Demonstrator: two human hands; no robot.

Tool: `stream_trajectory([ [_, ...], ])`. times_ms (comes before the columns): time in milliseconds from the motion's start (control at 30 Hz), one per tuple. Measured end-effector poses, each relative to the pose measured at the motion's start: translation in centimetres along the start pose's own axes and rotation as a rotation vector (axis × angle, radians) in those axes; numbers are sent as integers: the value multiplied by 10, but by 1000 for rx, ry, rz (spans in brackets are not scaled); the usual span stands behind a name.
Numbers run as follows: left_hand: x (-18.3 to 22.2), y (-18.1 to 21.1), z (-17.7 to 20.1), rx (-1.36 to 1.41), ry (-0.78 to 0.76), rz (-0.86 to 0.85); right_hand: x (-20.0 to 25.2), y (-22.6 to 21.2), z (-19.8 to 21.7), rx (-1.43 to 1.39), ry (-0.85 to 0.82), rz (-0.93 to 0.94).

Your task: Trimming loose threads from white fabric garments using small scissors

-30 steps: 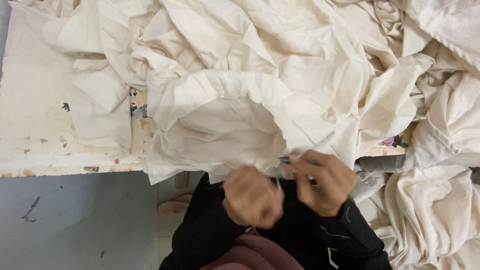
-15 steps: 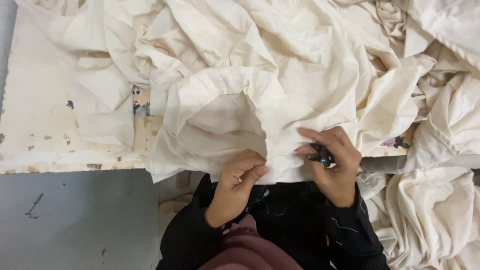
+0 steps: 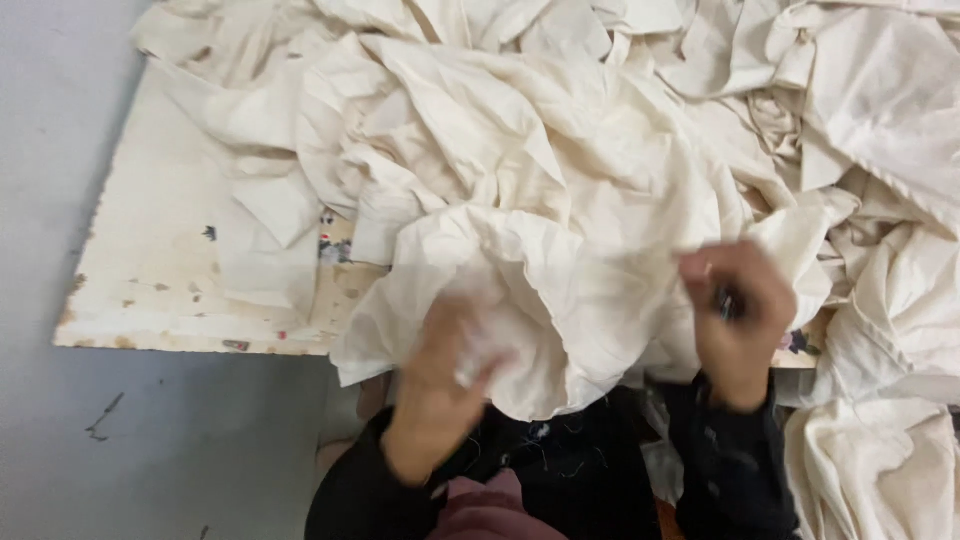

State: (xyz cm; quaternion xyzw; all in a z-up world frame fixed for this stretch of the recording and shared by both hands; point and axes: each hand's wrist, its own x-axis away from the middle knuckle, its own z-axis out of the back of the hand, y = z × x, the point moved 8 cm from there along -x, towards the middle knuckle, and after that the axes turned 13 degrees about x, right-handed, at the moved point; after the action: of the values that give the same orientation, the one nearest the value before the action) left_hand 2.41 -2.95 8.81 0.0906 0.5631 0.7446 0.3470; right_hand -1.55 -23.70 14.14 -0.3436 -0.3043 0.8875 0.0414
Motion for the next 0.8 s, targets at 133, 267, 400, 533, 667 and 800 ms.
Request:
stream_trajectory([
  [133,1,-51,25,-792,328,-3,-49,-2,-12,-77,-4,-38],
  [267,27,-1,-29,-16,-330,-193,-76,-23,-38,-65,-136,-26],
  [400,29,-15,13,13,-25,272,-86,-2,-104,82,-239,109],
  [533,22,-42,63,-224,408,512,-84,40,-157,-50,-402,-170],
  [667,-17,-53,52,-322,327,476,-97,66,-85,-377,-111,-402],
  [800,-53,-79,23,-144,262,311,-104,52,14,-618,146,-370],
])
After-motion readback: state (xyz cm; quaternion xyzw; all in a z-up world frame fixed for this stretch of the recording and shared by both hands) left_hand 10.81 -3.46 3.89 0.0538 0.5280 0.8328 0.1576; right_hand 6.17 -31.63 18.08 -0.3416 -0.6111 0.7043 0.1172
